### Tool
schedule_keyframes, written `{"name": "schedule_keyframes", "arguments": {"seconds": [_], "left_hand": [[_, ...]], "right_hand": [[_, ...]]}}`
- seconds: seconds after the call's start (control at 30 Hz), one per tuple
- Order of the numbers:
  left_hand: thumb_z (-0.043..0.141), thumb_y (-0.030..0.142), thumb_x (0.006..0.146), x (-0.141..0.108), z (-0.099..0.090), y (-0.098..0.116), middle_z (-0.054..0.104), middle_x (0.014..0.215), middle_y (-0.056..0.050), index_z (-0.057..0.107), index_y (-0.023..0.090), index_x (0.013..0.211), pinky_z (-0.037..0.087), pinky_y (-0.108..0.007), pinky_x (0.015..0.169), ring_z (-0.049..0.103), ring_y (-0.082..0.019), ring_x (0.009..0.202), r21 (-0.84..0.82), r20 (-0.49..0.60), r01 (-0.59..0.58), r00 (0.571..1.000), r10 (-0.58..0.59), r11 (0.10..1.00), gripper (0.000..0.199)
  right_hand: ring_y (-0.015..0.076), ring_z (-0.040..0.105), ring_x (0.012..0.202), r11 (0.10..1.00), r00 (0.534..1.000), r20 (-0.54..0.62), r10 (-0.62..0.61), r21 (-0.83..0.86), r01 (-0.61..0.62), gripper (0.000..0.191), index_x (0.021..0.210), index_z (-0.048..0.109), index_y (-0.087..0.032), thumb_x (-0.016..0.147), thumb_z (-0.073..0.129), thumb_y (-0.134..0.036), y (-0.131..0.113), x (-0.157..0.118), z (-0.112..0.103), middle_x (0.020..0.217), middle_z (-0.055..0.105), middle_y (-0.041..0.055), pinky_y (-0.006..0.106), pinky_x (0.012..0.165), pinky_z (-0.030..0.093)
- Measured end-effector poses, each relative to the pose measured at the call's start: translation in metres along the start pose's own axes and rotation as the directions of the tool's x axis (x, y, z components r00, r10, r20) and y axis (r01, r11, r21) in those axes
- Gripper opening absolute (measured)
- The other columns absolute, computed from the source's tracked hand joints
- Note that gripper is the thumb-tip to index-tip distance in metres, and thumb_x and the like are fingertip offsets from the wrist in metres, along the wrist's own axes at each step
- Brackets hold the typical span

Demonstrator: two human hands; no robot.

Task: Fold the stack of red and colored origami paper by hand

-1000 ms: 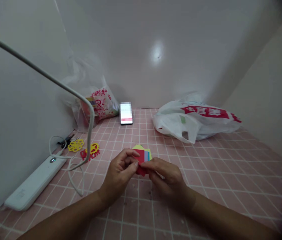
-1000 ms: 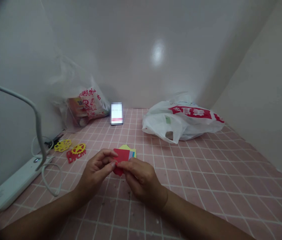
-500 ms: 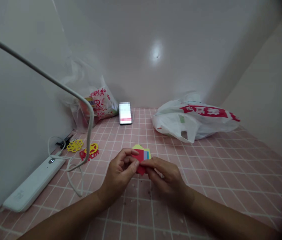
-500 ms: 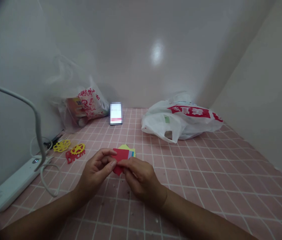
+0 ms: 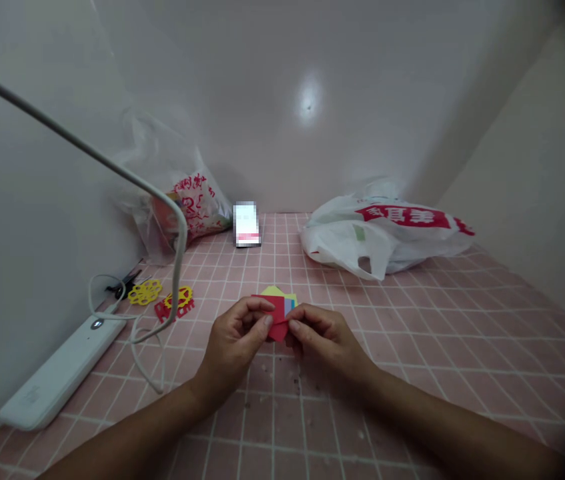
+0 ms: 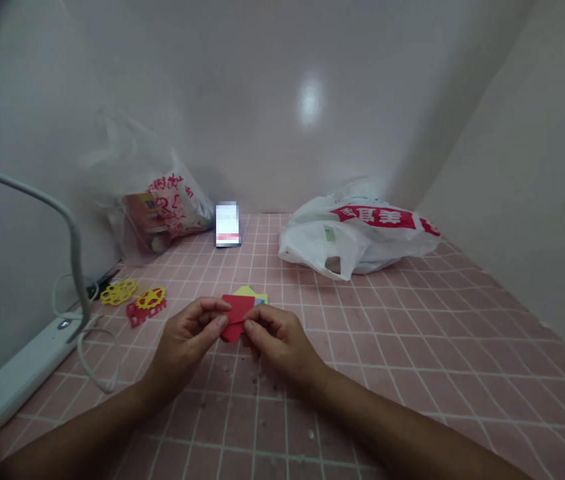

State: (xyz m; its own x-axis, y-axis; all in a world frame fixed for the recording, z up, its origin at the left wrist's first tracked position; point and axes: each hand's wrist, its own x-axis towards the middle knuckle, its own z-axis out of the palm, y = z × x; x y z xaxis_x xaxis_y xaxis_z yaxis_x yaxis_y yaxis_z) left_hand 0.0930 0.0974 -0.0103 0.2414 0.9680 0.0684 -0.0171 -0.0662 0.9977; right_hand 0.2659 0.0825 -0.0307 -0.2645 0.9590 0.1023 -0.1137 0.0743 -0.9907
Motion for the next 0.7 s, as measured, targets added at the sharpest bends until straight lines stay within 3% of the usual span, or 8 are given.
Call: {"name": "schedule_keyframes", "arguments": {"seconds": [0.3, 0.43, 0.57, 0.7], "left_hand": [[0.065, 0.026, 0.083, 0.001, 0.0001, -0.0028, 0.063, 0.07, 0.003, 0.062, 0.018, 0.092, 0.049, -0.02, 0.062, 0.06, -0.01, 0.064, -0.008, -0.017, 0.006, 1.0, -0.007, 1.0, 0.012], [0.064, 0.024, 0.084, 0.0001, -0.0004, -0.0045, 0.062, 0.069, 0.003, 0.061, 0.018, 0.093, 0.048, -0.02, 0.061, 0.059, -0.01, 0.063, 0.072, -0.033, -0.032, 0.999, 0.034, 0.997, 0.011], [0.062, 0.024, 0.086, -0.0004, -0.0013, -0.0068, 0.063, 0.072, 0.002, 0.06, 0.019, 0.096, 0.046, -0.021, 0.061, 0.058, -0.011, 0.065, 0.146, 0.022, -0.067, 0.998, 0.064, 0.987, 0.012], [0.06, 0.025, 0.088, -0.0007, -0.0018, -0.0068, 0.063, 0.071, 0.002, 0.058, 0.019, 0.099, 0.045, -0.021, 0.062, 0.058, -0.011, 0.065, 0.112, 0.069, -0.059, 0.996, 0.052, 0.992, 0.013]], "right_hand": [[0.0103, 0.049, 0.054, 0.994, 0.999, 0.006, 0.05, 0.096, -0.05, 0.022, 0.077, 0.061, -0.018, 0.09, 0.056, -0.035, 0.0027, 0.0011, 0.0017, 0.066, 0.056, -0.0013, 0.023, 0.051, 0.038], [0.0098, 0.05, 0.052, 0.992, 0.998, 0.045, 0.047, 0.116, -0.052, 0.024, 0.076, 0.059, -0.017, 0.089, 0.058, -0.037, 0.0023, 0.0007, 0.0019, 0.065, 0.055, -0.0014, 0.023, 0.051, 0.038], [0.009, 0.048, 0.05, 0.98, 0.996, 0.019, 0.088, 0.18, -0.09, 0.027, 0.073, 0.056, -0.017, 0.087, 0.062, -0.039, 0.0027, 0.0005, 0.0024, 0.062, 0.054, -0.0023, 0.022, 0.049, 0.035], [0.0079, 0.045, 0.047, 0.974, 0.991, -0.002, 0.132, 0.187, -0.129, 0.03, 0.067, 0.056, -0.017, 0.086, 0.062, -0.039, 0.0017, 0.0008, 0.0036, 0.057, 0.054, -0.0029, 0.021, 0.046, 0.033]]}}
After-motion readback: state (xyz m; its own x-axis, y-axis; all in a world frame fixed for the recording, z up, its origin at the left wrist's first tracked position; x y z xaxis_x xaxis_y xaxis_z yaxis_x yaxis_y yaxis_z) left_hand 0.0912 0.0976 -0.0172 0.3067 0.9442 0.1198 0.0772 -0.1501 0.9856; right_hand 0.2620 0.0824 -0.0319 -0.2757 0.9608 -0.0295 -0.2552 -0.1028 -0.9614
